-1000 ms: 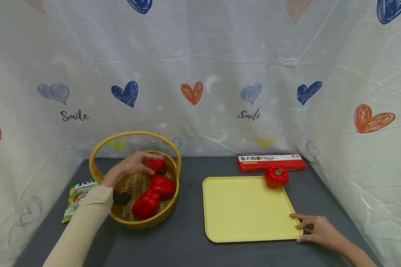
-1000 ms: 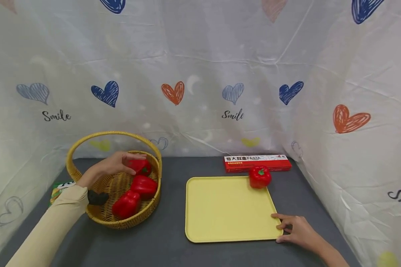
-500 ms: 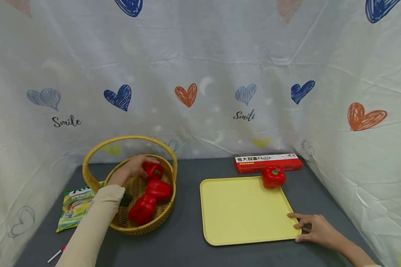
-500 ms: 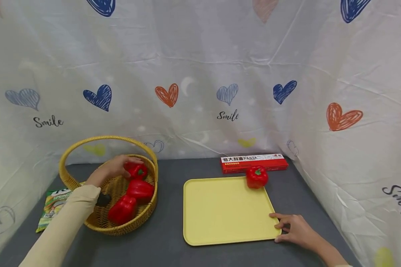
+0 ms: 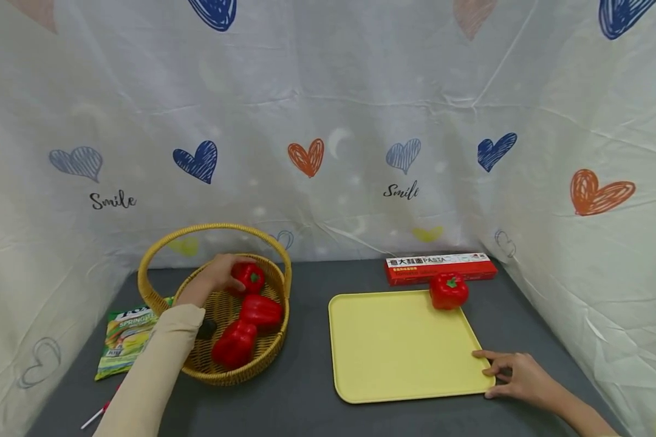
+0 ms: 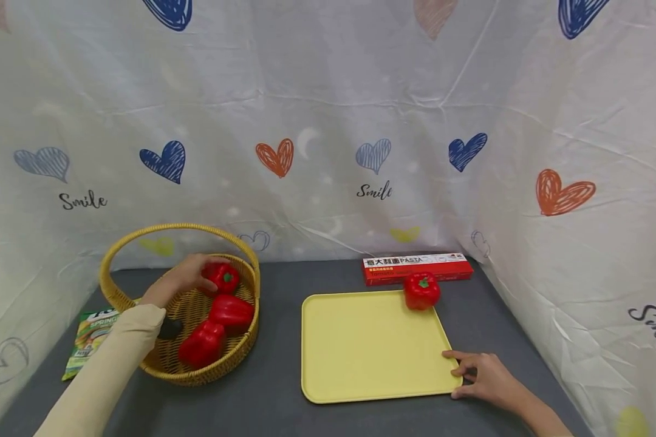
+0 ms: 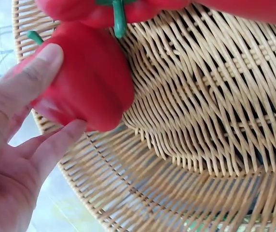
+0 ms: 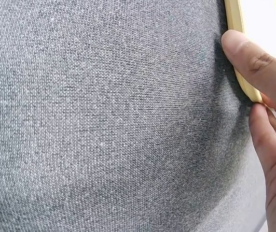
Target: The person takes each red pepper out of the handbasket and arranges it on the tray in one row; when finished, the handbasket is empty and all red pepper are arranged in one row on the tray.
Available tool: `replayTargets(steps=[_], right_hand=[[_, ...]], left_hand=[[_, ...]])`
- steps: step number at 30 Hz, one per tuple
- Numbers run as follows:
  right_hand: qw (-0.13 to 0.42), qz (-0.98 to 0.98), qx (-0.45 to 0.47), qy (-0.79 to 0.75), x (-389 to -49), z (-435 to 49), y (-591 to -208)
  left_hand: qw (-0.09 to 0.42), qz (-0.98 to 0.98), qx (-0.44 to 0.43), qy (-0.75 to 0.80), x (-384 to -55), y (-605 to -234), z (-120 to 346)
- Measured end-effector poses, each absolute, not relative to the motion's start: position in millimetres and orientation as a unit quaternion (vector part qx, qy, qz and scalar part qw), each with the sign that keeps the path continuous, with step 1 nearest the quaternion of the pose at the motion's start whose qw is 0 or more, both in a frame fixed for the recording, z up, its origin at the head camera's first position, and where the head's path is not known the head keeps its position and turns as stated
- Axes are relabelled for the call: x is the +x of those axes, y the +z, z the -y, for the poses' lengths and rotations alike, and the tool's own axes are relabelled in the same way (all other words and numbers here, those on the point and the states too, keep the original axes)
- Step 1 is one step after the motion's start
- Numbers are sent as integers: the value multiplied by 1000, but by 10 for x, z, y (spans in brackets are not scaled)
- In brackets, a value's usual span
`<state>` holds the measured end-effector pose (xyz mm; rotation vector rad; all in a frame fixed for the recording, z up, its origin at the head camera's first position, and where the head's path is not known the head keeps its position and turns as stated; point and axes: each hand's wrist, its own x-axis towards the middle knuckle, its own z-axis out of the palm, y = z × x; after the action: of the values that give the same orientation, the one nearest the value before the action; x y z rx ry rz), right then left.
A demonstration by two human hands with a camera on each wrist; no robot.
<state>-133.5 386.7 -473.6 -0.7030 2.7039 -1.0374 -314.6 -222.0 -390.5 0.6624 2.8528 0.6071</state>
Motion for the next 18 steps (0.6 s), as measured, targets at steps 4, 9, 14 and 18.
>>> replayTargets(steps=[4,9,14,18], right_hand=[[84,-913,-228,-329,-1336,-3857,-4726],[95,-928,-205,-296,-1329,-3851,-4713],[101,-929,-197,-296,-1329,-3852,-4709],[104,-928,-197,-299,-1332,-3846,-4711]], left_hand=[[63,-950,204,228,-3121,-3932,2305],[57,-946,200,248,-3118,-3932,2377],[39,-935,201,289,-3081,-3894,2442],[48,-911,178,369,-3004,-3871,2485]])
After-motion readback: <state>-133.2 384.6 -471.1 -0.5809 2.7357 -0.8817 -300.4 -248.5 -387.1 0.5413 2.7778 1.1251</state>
